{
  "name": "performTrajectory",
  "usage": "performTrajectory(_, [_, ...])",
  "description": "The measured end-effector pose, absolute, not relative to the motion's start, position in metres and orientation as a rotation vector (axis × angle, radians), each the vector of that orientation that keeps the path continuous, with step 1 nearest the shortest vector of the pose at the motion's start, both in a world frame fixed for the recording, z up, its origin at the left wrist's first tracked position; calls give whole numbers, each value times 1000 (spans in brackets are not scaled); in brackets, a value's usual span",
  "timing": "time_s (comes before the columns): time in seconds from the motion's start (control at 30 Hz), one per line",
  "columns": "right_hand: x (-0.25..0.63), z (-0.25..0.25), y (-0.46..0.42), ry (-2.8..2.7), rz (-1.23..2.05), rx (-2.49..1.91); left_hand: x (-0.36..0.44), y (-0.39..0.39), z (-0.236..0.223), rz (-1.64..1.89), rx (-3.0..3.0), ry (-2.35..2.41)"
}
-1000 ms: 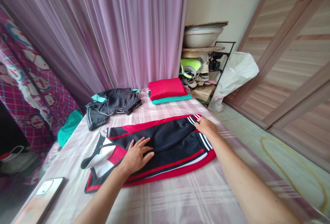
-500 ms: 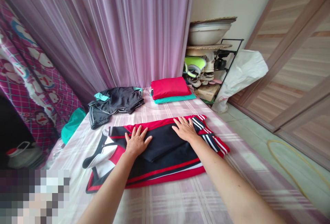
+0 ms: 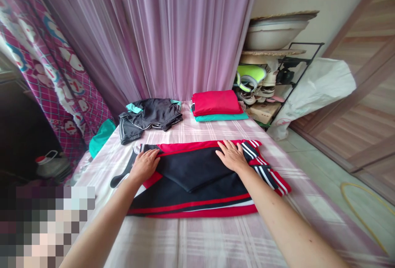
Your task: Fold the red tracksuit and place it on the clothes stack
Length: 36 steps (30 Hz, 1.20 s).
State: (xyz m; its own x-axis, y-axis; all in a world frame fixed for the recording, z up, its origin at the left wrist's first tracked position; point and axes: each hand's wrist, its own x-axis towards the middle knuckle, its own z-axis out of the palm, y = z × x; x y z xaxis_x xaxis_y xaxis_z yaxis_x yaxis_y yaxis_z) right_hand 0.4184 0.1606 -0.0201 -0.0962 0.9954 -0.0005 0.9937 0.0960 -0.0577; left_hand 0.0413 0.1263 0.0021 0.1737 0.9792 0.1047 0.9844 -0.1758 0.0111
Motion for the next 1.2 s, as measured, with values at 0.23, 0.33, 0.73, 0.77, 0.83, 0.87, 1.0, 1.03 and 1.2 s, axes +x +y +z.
performTrajectory(0.23, [416,-17,158,-2298,51,-2093,-9,117,15,-131,-2644,-1845])
performTrajectory(0.33, [416,-15,158,-2293,63,-2099,5,118,23,-107,-2585,-1862])
performTrajectory(0.73, [415,-18,159,-2278,71,-2102,22,104,47,109,-2441,-2090])
performTrajectory(0.77, [415,-18,159,-2278,71,-2102,26,107,50,115,-2424,-2090])
performTrajectory(0.83, [415,-19,159,-2278,62,-2099,40,114,55,41,-2406,-2045])
performTrajectory(0.87, [415,-19,160,-2276,59,-2100,49,119,55,-24,-2414,-2001])
performTrajectory(1.0, [415,-18,159,-2274,73,-2119,89,136,38,-136,-2409,-1956])
performTrajectory(1.03, [414,-17,159,-2274,79,-2125,95,140,31,-97,-2372,-2006])
performTrajectory(1.2, [411,-13,159,-2282,111,-2133,90,150,-1,17,-2228,-2194])
